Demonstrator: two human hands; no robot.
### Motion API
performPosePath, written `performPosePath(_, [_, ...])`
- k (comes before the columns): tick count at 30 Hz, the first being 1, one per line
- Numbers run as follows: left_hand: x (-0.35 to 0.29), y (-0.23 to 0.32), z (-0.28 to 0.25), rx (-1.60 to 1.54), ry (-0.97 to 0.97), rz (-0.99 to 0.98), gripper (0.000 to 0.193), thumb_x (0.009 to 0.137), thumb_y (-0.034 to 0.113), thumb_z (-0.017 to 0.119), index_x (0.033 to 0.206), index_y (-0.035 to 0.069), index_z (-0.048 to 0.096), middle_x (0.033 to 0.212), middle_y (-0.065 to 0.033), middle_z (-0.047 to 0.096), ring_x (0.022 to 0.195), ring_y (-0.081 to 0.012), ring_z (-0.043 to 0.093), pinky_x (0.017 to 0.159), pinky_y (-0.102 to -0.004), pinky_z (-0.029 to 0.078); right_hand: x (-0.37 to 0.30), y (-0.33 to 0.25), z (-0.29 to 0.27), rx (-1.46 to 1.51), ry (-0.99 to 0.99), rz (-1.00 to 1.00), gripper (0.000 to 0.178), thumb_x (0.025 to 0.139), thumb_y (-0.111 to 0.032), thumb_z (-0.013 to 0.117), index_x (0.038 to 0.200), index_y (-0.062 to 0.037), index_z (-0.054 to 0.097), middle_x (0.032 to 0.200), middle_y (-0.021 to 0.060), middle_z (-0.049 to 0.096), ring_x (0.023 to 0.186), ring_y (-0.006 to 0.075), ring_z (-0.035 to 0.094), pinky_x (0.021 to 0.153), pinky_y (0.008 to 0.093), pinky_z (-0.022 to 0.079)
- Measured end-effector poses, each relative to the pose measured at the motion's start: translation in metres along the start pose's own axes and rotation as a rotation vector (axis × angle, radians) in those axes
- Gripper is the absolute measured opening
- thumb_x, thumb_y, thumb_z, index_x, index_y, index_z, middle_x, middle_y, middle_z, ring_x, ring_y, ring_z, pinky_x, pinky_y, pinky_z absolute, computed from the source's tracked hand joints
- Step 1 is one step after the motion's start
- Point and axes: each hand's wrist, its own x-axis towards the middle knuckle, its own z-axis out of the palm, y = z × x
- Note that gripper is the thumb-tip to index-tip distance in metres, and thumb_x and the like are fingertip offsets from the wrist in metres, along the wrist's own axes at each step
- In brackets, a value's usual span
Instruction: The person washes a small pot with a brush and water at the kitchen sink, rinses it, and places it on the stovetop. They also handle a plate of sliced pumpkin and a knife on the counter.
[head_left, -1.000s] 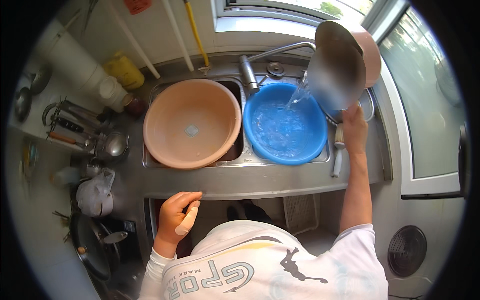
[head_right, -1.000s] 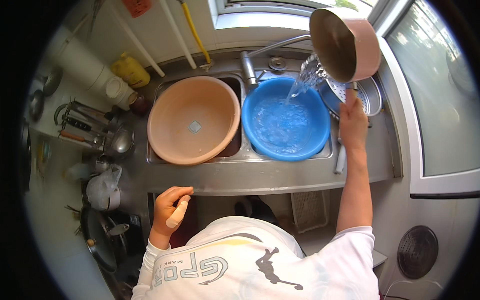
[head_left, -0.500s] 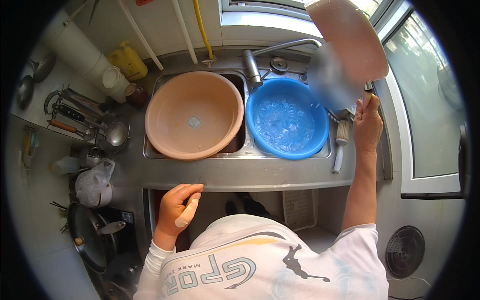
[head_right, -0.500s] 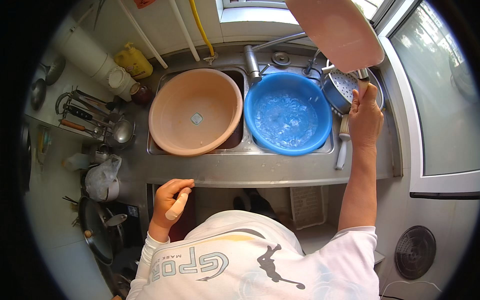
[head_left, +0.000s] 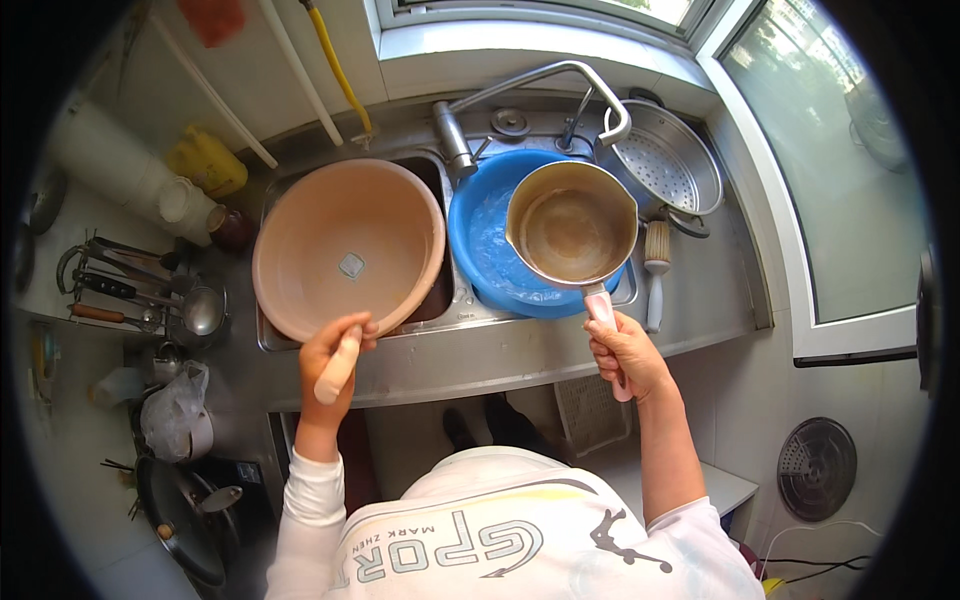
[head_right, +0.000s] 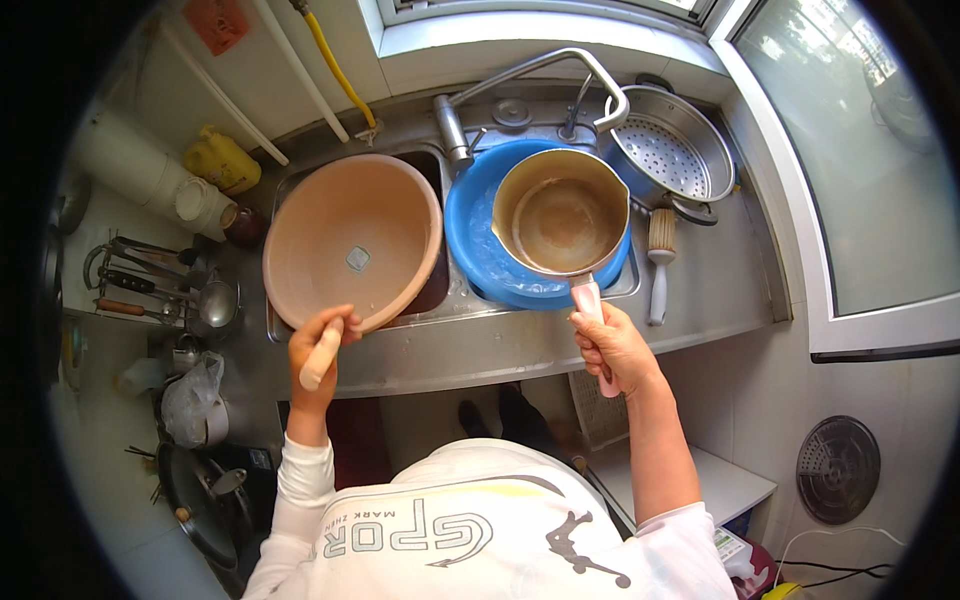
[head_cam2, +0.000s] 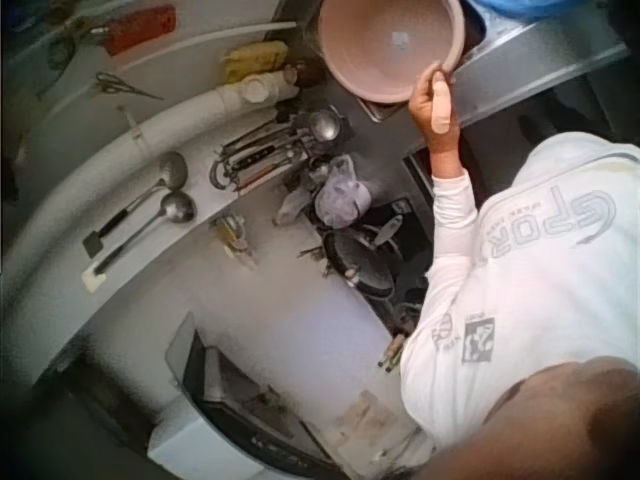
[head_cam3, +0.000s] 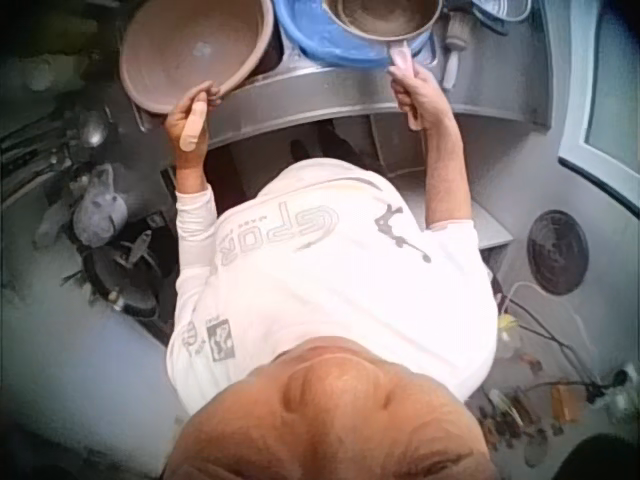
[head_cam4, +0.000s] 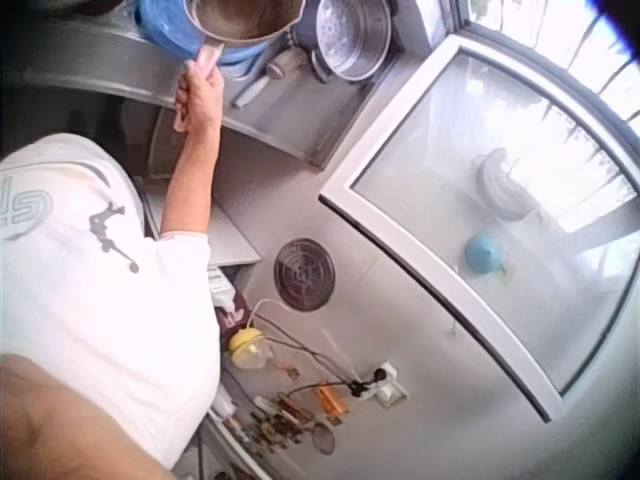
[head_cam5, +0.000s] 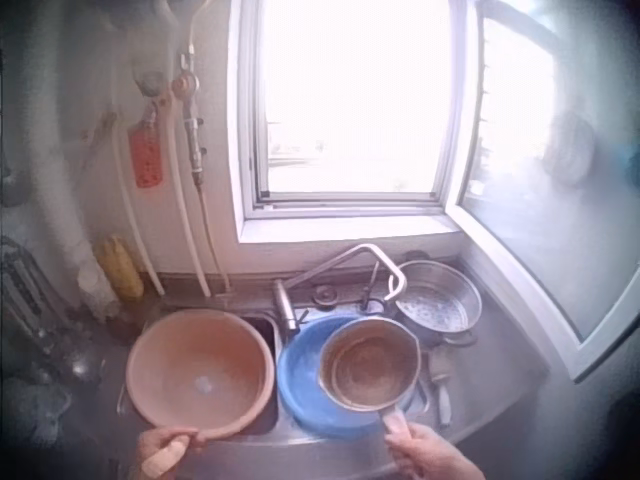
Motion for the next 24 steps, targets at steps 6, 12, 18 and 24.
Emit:
performPosePath(6, [0.074,0.008,0.042,0.025,-0.097,0.08,0.025,0.103,0.013,0.06,0.119,-0.002,0.072,0.103,-0.0089,0.073,0.09,-0.0145,0.067,0.085,-0.0288,0.054,0.032,0.003,-0.015,0.363,-0.185,0.053,0.019,0.105,-0.023,0.062,0.111,-0.0065,0.057,0.068,-0.0071,0.042,0.048,-0.0006,0.036,0.04,0.0169,0.032])
performPosePath(12, [0.182,0.02,0.103,0.054,-0.186,0.162,0.029,0.104,0.019,0.058,0.121,0.0,0.072,0.106,-0.0093,0.074,0.093,-0.015,0.067,0.086,-0.0281,0.052,0.053,-0.015,-0.027,0.416,-0.218,0.086,0.018,0.106,-0.022,0.061,0.113,-0.0058,0.056,0.071,-0.0059,0.044,0.047,-0.0009,0.036,0.039,0.0173,0.032])
performPosePath(18, [0.28,-0.006,0.16,0.108,-0.159,0.154,0.032,0.1,0.023,0.064,0.115,-0.003,0.074,0.1,-0.0097,0.075,0.093,-0.0159,0.068,0.087,-0.0279,0.052,0.063,-0.029,-0.039,0.446,-0.283,0.141,0.018,0.105,-0.023,0.062,0.112,-0.0075,0.056,0.069,-0.0056,0.044,0.046,0.0002,0.034,0.039,0.0179,0.032])
performPosePath(24, [0.345,-0.039,0.198,0.161,-0.139,0.222,0.024,0.1,0.019,0.067,0.113,0.0,0.076,0.102,-0.0068,0.075,0.095,-0.0125,0.069,0.08,-0.0244,0.051,0.07,-0.035,-0.053,0.46,-0.312,0.197,0.018,0.104,-0.022,0.064,0.111,-0.0079,0.056,0.071,-0.0045,0.047,0.047,0.0012,0.035,0.04,0.0191,0.031])
